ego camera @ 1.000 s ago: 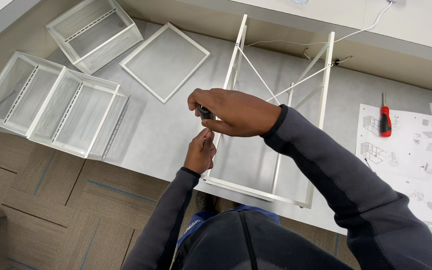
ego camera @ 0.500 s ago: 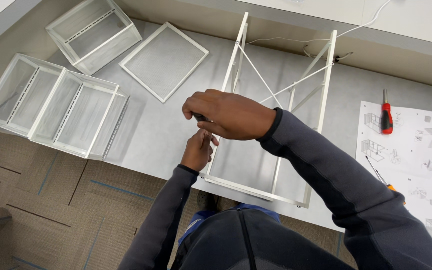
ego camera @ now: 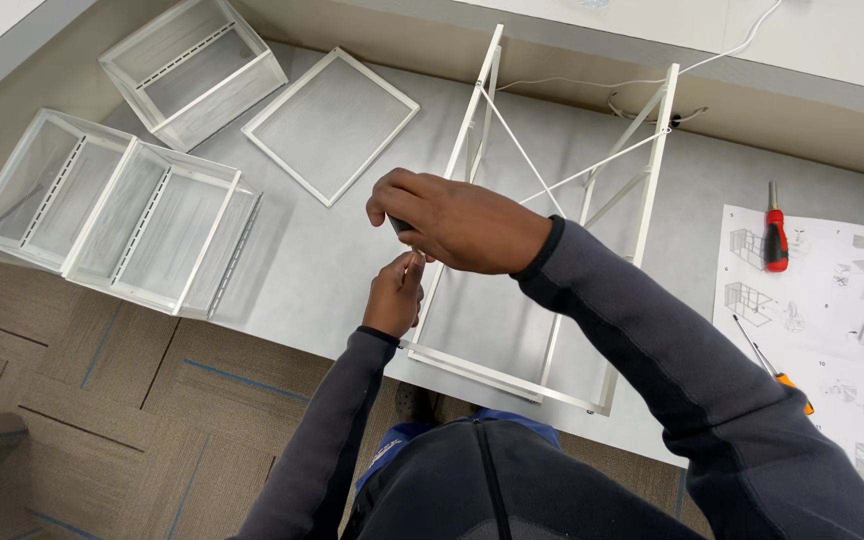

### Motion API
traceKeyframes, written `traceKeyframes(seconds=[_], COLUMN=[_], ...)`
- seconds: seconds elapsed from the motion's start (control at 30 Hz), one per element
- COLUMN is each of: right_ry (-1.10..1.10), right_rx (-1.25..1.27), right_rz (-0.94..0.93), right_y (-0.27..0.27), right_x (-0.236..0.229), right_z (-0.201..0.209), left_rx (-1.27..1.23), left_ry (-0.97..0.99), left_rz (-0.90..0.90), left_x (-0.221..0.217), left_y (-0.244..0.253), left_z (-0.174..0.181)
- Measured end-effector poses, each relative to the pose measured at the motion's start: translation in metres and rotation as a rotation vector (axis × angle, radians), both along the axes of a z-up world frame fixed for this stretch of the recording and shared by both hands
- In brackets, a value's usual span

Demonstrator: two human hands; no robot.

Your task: The person assembles a white metal shelving frame on a workbench. They use a screwdriver to tighten screws at multiple joints, following an instruction sheet laid out nearby. The person handles the frame, screws, and screwdriver throughout the process.

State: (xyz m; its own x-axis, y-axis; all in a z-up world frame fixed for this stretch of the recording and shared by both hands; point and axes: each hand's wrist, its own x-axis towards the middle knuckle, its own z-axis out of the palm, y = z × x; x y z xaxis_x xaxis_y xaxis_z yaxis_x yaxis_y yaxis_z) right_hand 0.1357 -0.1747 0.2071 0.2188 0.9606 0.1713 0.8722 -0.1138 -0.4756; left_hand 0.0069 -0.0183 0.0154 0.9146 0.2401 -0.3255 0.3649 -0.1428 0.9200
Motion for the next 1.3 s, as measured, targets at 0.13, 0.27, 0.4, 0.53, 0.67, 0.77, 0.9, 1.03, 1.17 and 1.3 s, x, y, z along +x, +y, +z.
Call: traceKeyframes(seconds=[0.13, 0.27, 0.4, 0.53, 0.67, 0.77, 0.9, 1.03, 1.17, 1.3], right_ry=[-0.019, -0.322, -0.438, -0.365, -0.367, -0.472, -0.337, -0.238, -0.361, -0.433], right_rx=[-0.046, -0.092, -0.131, -0.113, -0.140, -0.098, -0.044, -0.017, -0.134, -0.020], right_rz=[0.042, -0.178, -0.317, -0.135, -0.193, -0.331, -0.254, -0.108, -0.322, -0.412], right_y=[-0.001, 0.010, 0.012, 0.009, 0.001, 0.007, 0.009, 0.010, 0.015, 0.012], right_x=[0.002, 0.019, 0.014, 0.009, 0.007, 0.000, -0.019, -0.010, 0.001, 0.008], right_z=[0.015, -0.023, -0.015, -0.003, -0.004, -0.020, 0.003, 0.005, -0.012, -0.018], left_rx=[0.056, 0.149, 0.168, 0.147, 0.166, 0.168, 0.160, 0.201, 0.153, 0.173], left_ry=[-0.003, -0.033, -0.030, -0.008, -0.010, -0.012, -0.021, -0.053, -0.035, -0.017], left_rz=[-0.040, -0.060, -0.056, -0.045, -0.057, -0.065, -0.053, -0.056, -0.070, -0.083], left_x=[0.001, -0.009, -0.014, -0.011, -0.011, -0.013, -0.010, -0.005, -0.010, -0.006], left_y=[0.006, 0.004, 0.000, 0.000, -0.002, -0.005, -0.003, -0.001, -0.005, -0.002], left_z=[-0.015, -0.012, -0.012, -0.011, -0.007, 0.010, -0.020, -0.029, -0.006, -0.017])
